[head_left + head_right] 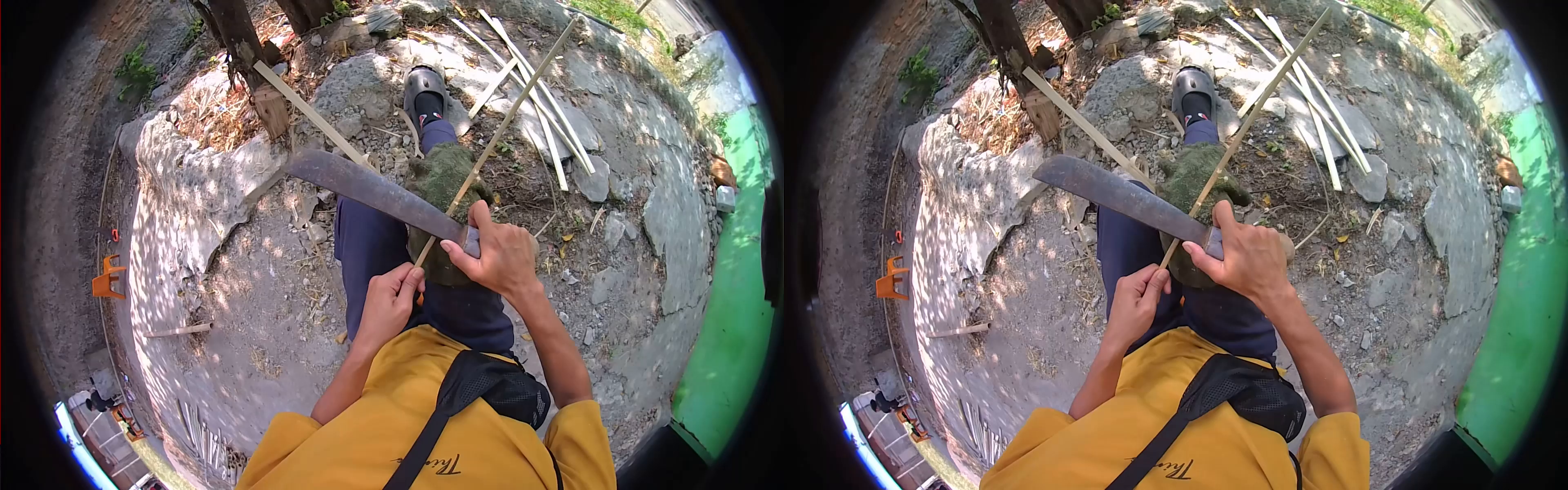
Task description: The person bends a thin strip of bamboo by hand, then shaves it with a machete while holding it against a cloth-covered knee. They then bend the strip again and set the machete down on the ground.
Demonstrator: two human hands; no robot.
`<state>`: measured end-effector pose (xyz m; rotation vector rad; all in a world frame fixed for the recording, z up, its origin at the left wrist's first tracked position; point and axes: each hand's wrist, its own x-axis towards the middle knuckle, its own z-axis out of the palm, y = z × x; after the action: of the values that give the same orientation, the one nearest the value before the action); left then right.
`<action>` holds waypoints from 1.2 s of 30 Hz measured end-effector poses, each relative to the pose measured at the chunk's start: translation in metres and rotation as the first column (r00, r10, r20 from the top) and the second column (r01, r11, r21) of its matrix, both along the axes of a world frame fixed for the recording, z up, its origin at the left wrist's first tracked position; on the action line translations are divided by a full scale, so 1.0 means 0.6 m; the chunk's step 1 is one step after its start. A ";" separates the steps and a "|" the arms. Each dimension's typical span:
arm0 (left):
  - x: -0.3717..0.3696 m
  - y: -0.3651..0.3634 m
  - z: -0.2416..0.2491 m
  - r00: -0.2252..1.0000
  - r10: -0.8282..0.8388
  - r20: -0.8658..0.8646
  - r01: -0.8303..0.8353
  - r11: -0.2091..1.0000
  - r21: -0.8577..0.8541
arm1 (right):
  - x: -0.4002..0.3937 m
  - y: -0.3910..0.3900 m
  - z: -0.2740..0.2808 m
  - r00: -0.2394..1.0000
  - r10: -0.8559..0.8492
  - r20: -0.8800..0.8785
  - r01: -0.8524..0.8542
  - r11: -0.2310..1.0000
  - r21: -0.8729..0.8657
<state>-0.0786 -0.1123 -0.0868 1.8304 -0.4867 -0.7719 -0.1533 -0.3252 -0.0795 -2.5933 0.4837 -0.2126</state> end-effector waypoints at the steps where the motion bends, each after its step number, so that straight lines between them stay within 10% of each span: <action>1: 0.004 -0.011 -0.002 1.000 -0.004 -0.001 0.004 1.000 -0.001 | -0.003 -0.001 0.000 1.000 0.023 -0.018 -0.024 1.000 -0.017; 36: -0.041 0.243 -0.004 0.986 -0.088 -0.144 0.111 0.981 0.159 | -0.001 -0.001 0.007 0.999 -0.054 0.009 0.054 0.998 0.029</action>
<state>-0.1031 0.0336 -0.0891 1.9023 -0.4382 -1.0253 -0.1538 -0.3259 -0.0755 -2.5516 0.5493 -0.2348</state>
